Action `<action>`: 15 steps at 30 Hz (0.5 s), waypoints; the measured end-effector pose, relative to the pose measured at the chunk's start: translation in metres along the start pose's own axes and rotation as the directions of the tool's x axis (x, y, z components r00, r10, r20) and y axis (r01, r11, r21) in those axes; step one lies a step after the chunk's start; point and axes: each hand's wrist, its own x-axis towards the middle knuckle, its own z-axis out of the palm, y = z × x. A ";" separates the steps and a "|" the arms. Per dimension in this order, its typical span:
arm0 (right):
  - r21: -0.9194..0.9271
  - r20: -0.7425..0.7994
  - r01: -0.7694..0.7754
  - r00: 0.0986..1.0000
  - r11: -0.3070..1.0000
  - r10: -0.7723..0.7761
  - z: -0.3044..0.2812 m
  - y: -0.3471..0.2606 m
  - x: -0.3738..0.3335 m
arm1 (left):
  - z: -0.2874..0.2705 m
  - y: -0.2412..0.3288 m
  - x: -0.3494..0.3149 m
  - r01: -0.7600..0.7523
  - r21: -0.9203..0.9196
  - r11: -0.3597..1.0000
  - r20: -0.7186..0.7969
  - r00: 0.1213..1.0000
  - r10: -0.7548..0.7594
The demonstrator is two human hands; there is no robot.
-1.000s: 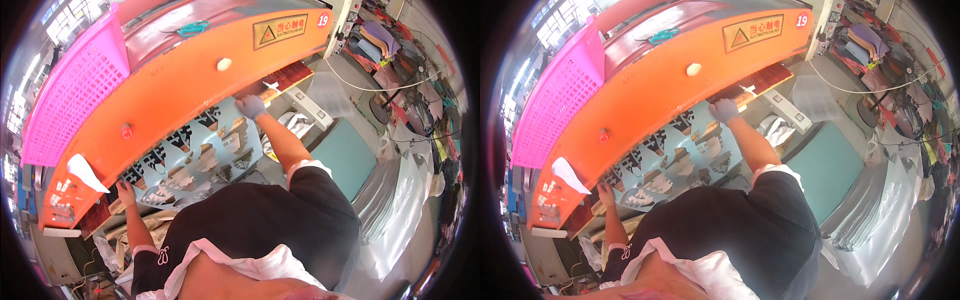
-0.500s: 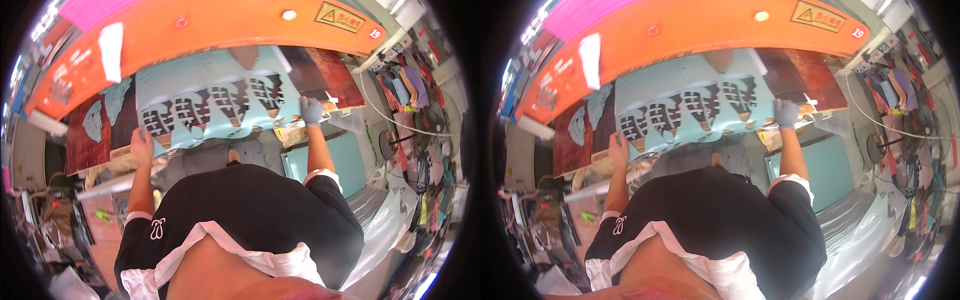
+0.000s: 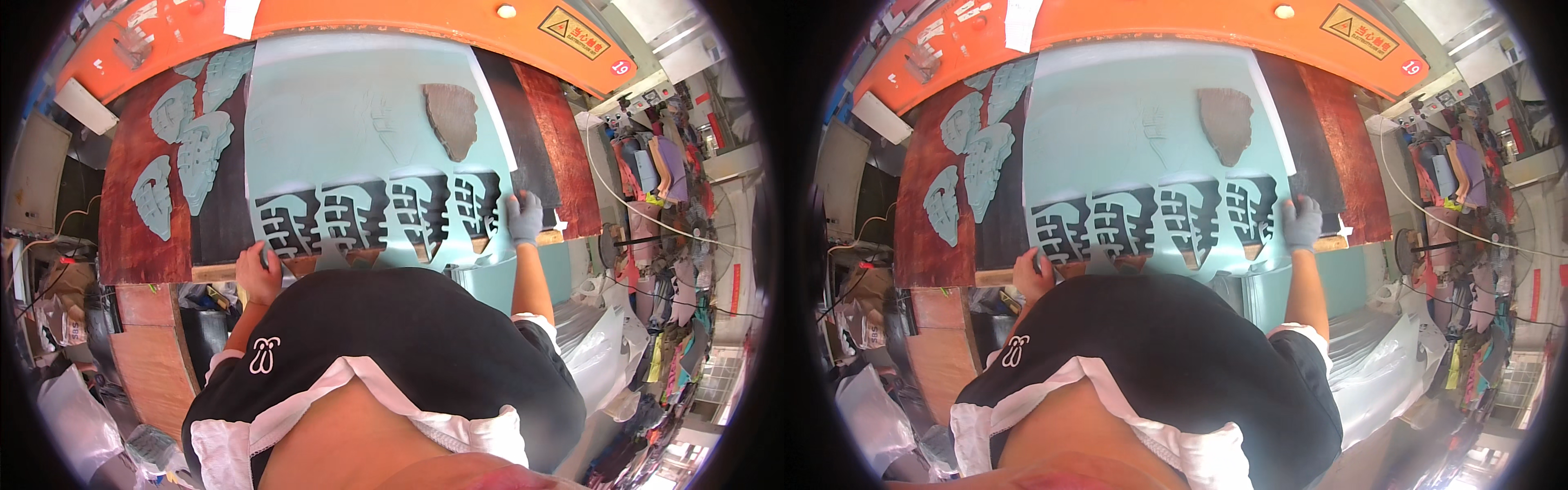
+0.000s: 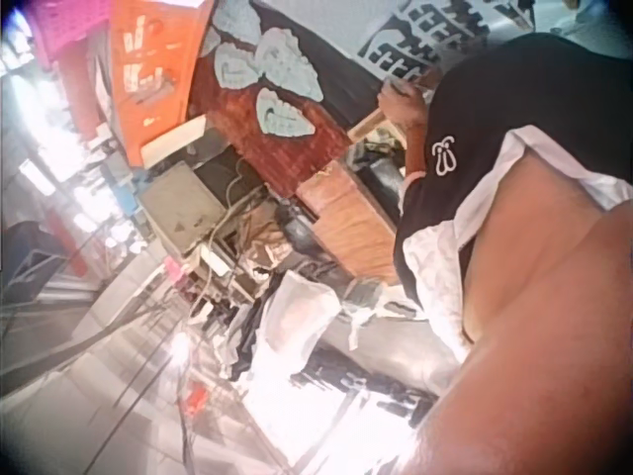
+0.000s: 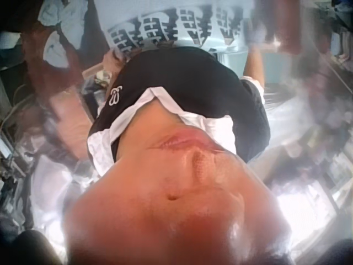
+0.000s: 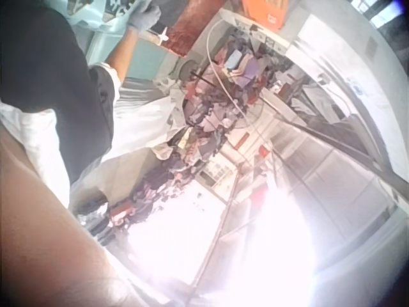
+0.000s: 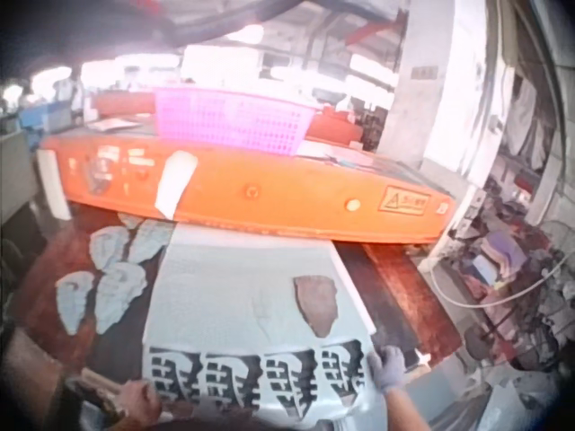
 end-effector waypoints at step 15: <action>-0.291 0.523 0.001 0.838 0.957 0.158 0.083 -0.196 0.142 | -0.007 -0.008 0.011 -0.040 0.003 0.999 0.053 0.998 0.040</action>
